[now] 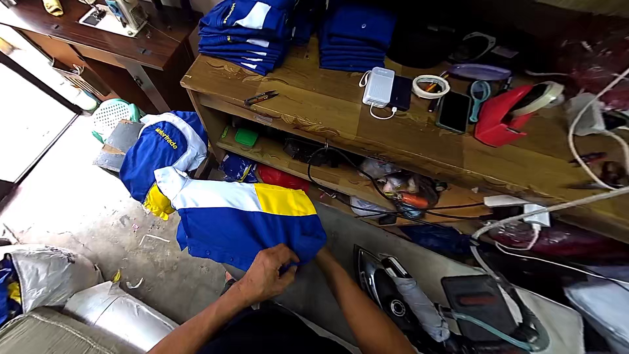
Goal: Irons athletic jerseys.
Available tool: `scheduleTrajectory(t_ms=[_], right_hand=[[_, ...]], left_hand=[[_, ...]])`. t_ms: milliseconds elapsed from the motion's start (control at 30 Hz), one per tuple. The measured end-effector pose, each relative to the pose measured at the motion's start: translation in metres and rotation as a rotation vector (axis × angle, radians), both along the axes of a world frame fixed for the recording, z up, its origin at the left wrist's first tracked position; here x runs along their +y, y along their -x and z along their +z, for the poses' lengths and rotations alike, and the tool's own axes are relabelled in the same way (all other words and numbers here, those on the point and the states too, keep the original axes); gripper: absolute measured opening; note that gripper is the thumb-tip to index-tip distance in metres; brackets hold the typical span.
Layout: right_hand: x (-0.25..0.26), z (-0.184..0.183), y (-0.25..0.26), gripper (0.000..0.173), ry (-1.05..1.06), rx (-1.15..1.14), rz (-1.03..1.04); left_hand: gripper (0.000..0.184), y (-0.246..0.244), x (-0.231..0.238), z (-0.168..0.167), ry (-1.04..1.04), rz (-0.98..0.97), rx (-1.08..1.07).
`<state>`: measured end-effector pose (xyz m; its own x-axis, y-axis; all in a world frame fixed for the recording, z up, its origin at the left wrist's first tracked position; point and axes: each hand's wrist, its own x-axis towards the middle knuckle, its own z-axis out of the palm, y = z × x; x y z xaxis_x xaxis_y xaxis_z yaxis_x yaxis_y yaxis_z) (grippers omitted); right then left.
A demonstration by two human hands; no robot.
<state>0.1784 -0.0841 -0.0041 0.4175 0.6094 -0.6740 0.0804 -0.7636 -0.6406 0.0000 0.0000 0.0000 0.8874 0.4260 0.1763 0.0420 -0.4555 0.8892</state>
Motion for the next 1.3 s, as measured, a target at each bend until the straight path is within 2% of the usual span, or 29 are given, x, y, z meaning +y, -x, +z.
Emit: scheduleTrajectory(t_ms=[67, 100, 167, 233, 300, 333, 367, 400, 467, 500, 600, 700, 800, 900, 1000, 1100, 1200, 1300], right_hand=[[-0.004, -0.009, -0.023, 0.029, -0.166, -0.179, -0.022], [-0.014, -0.007, -0.034, 0.031, -0.2, -0.2, -0.007], [-0.041, 0.019, -0.05, 0.035, -0.245, -0.235, 0.013], [-0.077, 0.048, -0.067, 0.034, -0.324, -0.535, 0.057], [-0.11, 0.068, -0.092, 0.037, -0.327, -0.869, 0.129], [-0.126, 0.071, -0.106, 0.044, -0.28, -0.954, 0.177], [-0.141, 0.072, -0.117, 0.055, -0.214, -0.971, 0.217], [-0.155, 0.07, -0.124, 0.062, -0.142, -0.938, 0.246], [-0.173, 0.064, -0.126, 0.064, 0.006, -0.761, 0.278], [-0.177, 0.059, -0.124, 0.062, 0.029, -0.671, 0.272], [-0.18, 0.05, -0.113, 0.075, 0.041, -0.538, 0.235], [-0.177, 0.041, -0.099, 0.073, 0.01, -0.579, 0.202], [-0.15, 0.049, -0.088, 0.064, -0.076, -0.653, 0.244], [-0.092, 0.066, -0.071, 0.059, -0.167, -0.663, 0.421], [-0.012, 0.084, -0.048, 0.054, -0.201, -0.567, 0.651], [0.064, 0.079, -0.011, 0.052, -0.26, -0.519, 0.861], [0.122, 0.076, 0.019, 0.053, -0.299, -0.51, 0.925], [0.156, 0.073, 0.023, 0.049, -0.256, -0.527, 0.858]], left_hand=[[0.019, -0.001, -0.006, -0.018, -0.099, -0.153, 0.147], [0.025, -0.002, -0.006, -0.024, -0.126, -0.246, 0.273], [0.038, -0.005, -0.002, -0.026, -0.134, -0.371, 0.448], [0.034, -0.009, 0.002, -0.023, -0.159, -0.271, 0.374], [0.026, -0.021, 0.006, -0.025, -0.321, -0.021, 0.183], [0.024, -0.031, 0.011, -0.03, -0.433, 0.072, 0.133], [0.027, -0.042, 0.016, -0.036, -0.511, 0.093, 0.151], [0.039, -0.052, 0.019, -0.043, -0.55, 0.055, 0.22], [0.063, -0.068, 0.016, -0.059, -0.54, -0.087, 0.388], [0.067, -0.072, 0.013, -0.065, -0.534, -0.126, 0.415], [0.061, -0.066, 0.016, -0.059, -0.471, -0.058, 0.302], [0.05, -0.033, 0.043, -0.045, -0.436, 0.205, 0.226], [0.047, 0.015, 0.095, -0.049, -0.47, 0.429, 0.317], [0.051, 0.064, 0.138, -0.065, -0.532, 0.508, 0.412], [0.055, 0.09, 0.162, -0.078, -0.577, 0.499, 0.497], [0.059, 0.103, 0.174, -0.089, -0.627, 0.451, 0.575], [0.06, 0.11, 0.179, -0.094, -0.667, 0.431, 0.58], [0.06, 0.112, 0.179, -0.097, -0.665, 0.429, 0.6]])
